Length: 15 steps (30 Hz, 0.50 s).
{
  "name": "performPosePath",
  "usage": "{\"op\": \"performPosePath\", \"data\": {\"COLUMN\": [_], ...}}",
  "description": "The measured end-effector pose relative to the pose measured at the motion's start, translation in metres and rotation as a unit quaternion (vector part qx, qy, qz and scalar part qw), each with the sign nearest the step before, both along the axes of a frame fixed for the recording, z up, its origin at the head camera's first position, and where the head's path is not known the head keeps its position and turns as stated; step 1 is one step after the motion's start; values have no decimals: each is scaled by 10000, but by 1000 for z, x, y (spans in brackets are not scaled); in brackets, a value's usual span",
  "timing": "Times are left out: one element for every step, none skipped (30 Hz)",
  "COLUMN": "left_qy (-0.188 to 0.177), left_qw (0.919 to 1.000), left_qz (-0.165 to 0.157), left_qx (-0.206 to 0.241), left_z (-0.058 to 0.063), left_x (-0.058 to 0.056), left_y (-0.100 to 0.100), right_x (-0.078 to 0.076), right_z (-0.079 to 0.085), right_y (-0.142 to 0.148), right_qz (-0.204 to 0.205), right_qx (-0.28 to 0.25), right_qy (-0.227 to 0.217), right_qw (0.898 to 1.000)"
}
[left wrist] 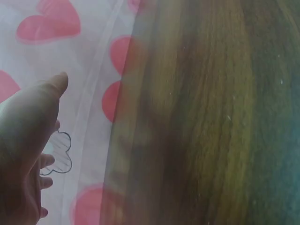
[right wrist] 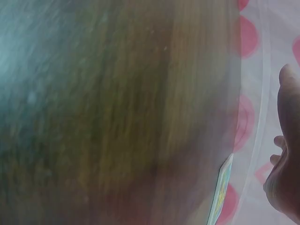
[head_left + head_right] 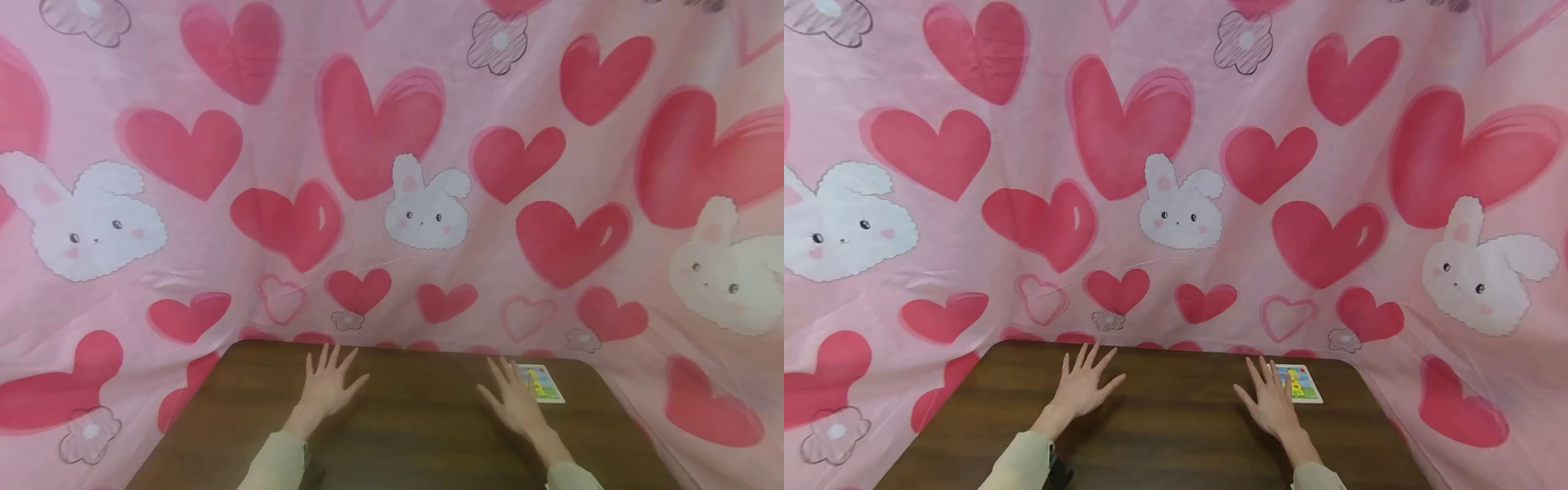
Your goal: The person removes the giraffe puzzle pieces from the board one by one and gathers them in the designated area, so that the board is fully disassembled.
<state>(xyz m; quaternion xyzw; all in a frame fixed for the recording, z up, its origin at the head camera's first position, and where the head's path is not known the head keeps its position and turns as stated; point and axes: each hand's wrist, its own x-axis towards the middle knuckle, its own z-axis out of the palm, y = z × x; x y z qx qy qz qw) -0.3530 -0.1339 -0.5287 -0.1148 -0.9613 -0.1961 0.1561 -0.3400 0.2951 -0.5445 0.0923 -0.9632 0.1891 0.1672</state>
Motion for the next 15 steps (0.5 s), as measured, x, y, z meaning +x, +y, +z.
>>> {"op": "performPosePath", "data": {"left_qy": [9, 17, 17, 12, -5, -32, -64, -97, -155, -211, -265, -309, -353, -390, -421], "left_qw": [10000, 10000, 10000, 10000, 10000, 10000, 10000, 9999, 9999, 9998, 9996, 9995, 9993, 9992, 9990], "left_qz": [-14, -18, -15, -18, -23, -25, -27, -31, -24, -27, -25, -34, -47, -71, -107], "left_qx": [30, 30, 12, 18, 12, 6, -2, -14, -27, -22, -40, -49, -76, -87, -103], "left_z": [-1, -1, -2, -3, -4, -5, -6, -7, -8, -8, -7, -7, -7, -6, -5], "left_x": [-1, -1, -2, -3, -3, -4, -5, -5, -5, -5, -5, -6, -6, -6, -7], "left_y": [1, 2, 4, 5, 6, 8, 9, 11, 13, 15, 18, 20, 24, 28, 32], "right_x": [0, 1, 1, 2, 2, 3, 3, 3, 3, 3, 3, 3, 3, 3, 2], "right_z": [-1, -1, -1, -2, -2, -3, -3, -4, -4, -5, -5, -5, -5, -4, -3], "right_y": [2, 3, 5, 7, 9, 10, 12, 14, 16, 19, 21, 24, 28, 32, 36], "right_qz": [8, 15, 21, 24, 25, 24, 22, 21, 20, 26, 41, 53, 63, 65, 58], "right_qx": [11, 22, 32, 51, 64, 72, 93, 96, 104, 93, 55, 20, 16, -8, 1], "right_qy": [25, 40, 59, 82, 81, 79, 88, 82, 68, 49, 5, -37, -64, -134, -173], "right_qw": [10000, 10000, 10000, 10000, 9999, 9999, 9999, 9999, 9999, 9999, 10000, 10000, 10000, 9999, 9998]}}
